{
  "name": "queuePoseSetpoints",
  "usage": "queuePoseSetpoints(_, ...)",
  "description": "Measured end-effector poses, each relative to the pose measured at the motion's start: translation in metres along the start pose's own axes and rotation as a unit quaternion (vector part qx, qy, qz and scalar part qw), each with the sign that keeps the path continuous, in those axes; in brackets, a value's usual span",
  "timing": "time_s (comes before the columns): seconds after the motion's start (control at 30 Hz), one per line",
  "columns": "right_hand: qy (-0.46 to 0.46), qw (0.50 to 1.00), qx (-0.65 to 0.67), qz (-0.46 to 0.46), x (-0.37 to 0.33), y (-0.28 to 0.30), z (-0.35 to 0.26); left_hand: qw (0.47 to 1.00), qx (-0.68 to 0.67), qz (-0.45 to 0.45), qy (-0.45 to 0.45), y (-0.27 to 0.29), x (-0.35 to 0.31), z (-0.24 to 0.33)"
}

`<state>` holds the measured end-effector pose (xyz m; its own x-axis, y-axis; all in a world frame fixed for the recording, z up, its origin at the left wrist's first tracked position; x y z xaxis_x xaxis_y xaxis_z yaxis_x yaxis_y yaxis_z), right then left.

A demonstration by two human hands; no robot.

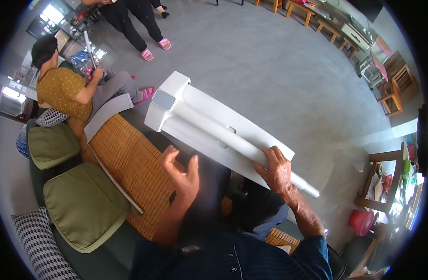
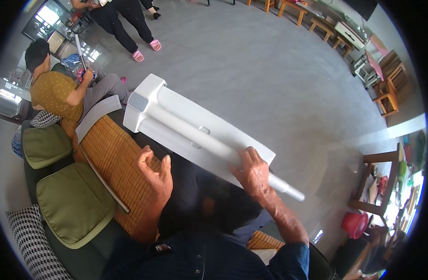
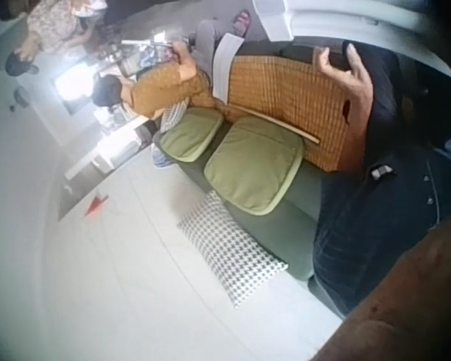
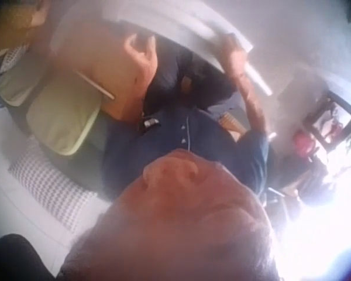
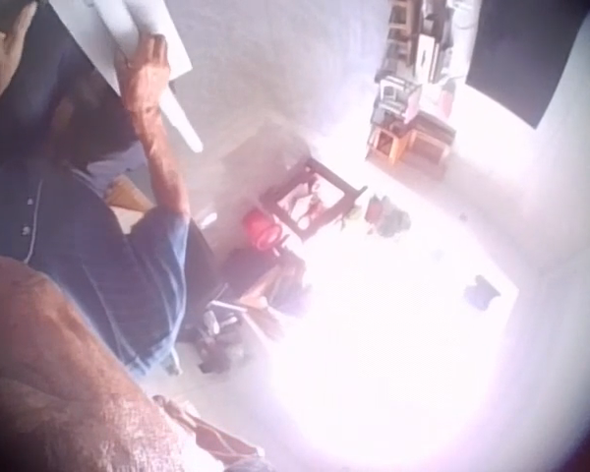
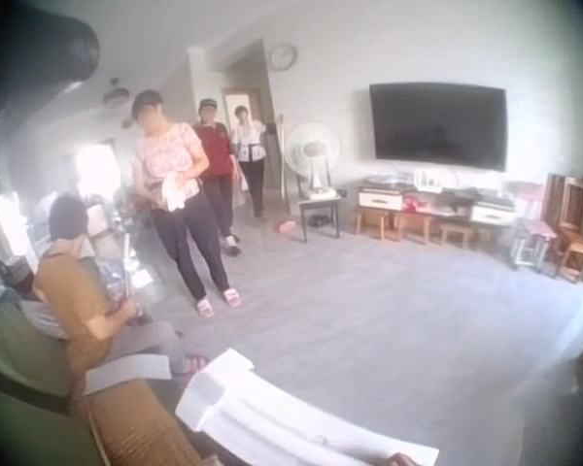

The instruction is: The person assembles a flat mop by attaching the rectangular mop head to the pole by hand and then wipes a wall using the assembled mop.

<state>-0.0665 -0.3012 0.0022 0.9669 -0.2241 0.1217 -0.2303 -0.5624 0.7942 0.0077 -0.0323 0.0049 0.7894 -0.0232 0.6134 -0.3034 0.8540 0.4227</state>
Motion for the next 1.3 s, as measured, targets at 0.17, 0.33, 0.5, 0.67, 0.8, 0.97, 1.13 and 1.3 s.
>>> queuePoseSetpoints(0.17,-0.077,0.99,0.101,-0.055,-0.012,-0.014,-0.013,0.913,-0.23,-0.051,0.333,-0.024,-0.01,-0.033)
queuePoseSetpoints(0.33,-0.101,0.979,0.17,-0.059,-0.019,-0.03,-0.027,0.761,-0.497,-0.122,0.398,-0.051,-0.015,-0.027)
queuePoseSetpoints(0.5,-0.153,0.947,0.254,-0.122,-0.022,-0.046,-0.033,0.74,-0.447,-0.212,0.457,-0.065,-0.037,-0.038)
queuePoseSetpoints(0.67,-0.173,0.942,0.252,-0.142,-0.026,-0.055,-0.028,0.719,-0.524,-0.087,0.447,-0.064,-0.035,-0.046)
queuePoseSetpoints(0.8,-0.237,0.899,0.31,-0.197,-0.029,-0.057,-0.028,0.703,-0.553,-0.084,0.438,-0.066,-0.035,-0.049)
queuePoseSetpoints(0.97,-0.251,0.865,0.354,-0.251,-0.035,-0.069,-0.023,0.708,-0.51,-0.196,0.448,-0.086,-0.041,-0.041)
queuePoseSetpoints(1.13,-0.291,0.798,0.436,-0.299,-0.043,-0.075,-0.027,0.765,-0.449,-0.254,0.386,-0.088,-0.048,-0.043)
queuePoseSetpoints(1.3,-0.303,0.759,0.481,-0.318,-0.051,-0.085,-0.025,0.804,-0.366,-0.242,0.401,-0.083,-0.042,-0.033)
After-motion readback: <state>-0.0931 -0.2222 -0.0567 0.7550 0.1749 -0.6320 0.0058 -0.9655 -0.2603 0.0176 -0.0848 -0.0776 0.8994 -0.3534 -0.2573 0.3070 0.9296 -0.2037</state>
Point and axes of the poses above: each hand's wrist, its own x-axis towards the middle knuckle, its own y-axis out of the back of the hand, z = x × y, the point moved 6 cm from there along x, towards the middle knuckle, and after that the axes turned 5 degrees about -y, right-handed, at the moved point
